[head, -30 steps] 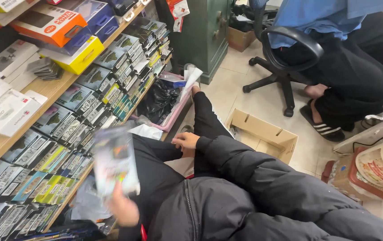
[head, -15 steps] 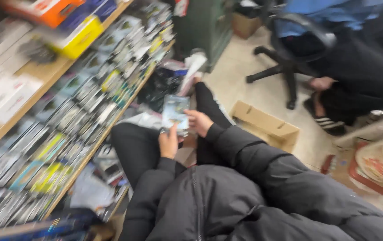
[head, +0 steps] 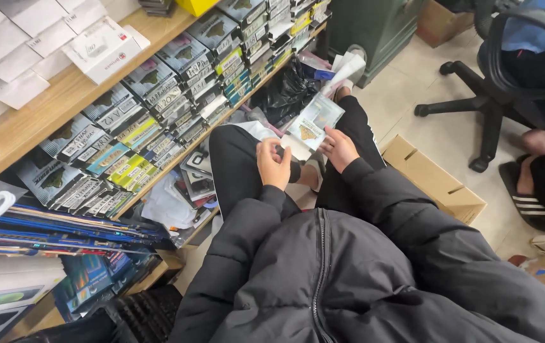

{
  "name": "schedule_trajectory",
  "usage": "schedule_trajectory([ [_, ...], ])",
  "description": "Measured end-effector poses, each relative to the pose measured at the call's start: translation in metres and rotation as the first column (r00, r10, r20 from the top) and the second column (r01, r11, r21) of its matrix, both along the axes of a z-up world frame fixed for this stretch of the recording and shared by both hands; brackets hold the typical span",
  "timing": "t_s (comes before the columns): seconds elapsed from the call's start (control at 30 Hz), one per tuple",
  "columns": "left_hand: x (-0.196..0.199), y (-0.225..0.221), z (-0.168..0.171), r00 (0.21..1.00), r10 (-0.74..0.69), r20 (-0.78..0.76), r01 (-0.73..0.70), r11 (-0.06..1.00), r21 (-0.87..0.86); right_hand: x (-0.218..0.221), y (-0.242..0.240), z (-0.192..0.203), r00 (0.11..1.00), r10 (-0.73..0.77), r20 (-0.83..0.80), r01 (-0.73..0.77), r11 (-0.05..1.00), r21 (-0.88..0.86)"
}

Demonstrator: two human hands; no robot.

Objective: The person sits cross-legged on a chair and repeatedly picks up small rectangular items from a cardboard box, places them on their lap, and then returns them to the box. The items appear to be small packages or cards.

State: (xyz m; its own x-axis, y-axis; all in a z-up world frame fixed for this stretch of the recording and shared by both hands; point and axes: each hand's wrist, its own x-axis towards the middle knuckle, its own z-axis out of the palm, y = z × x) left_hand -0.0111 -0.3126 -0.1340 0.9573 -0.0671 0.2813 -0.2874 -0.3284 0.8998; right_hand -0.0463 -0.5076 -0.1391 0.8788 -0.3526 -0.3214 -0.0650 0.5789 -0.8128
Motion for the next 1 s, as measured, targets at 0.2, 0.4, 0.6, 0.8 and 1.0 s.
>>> schedule_trajectory([
  [0.2, 0.015, -0.003, -0.048, 0.992, -0.029, -0.126, 0.047, 0.988, 0.147, -0.007, 0.014, 0.021, 0.993, 0.014, 0.119, 0.015, 0.970, -0.243],
  [0.4, 0.026, -0.003, -0.051, 0.885, -0.178, -0.430, 0.122, 0.980, -0.154, -0.003, 0.023, 0.019, 0.950, 0.114, 0.289, 0.082, 0.806, -0.587],
  [0.6, 0.013, -0.004, -0.025, 0.690, -0.267, -0.673, -0.046, 0.912, -0.409, -0.008, 0.032, 0.017, 0.932, 0.214, 0.293, 0.077, 0.673, -0.736],
  [0.8, -0.006, 0.005, 0.023, 0.725, -0.272, -0.633, -0.035, 0.903, -0.428, -0.004, 0.026, 0.016, 0.938, 0.120, 0.326, 0.101, 0.804, -0.586],
  [1.0, -0.009, -0.001, 0.021, 0.792, -0.259, -0.552, -0.029, 0.889, -0.457, -0.006, 0.013, 0.015, 0.975, -0.062, 0.214, 0.122, 0.952, -0.282],
])
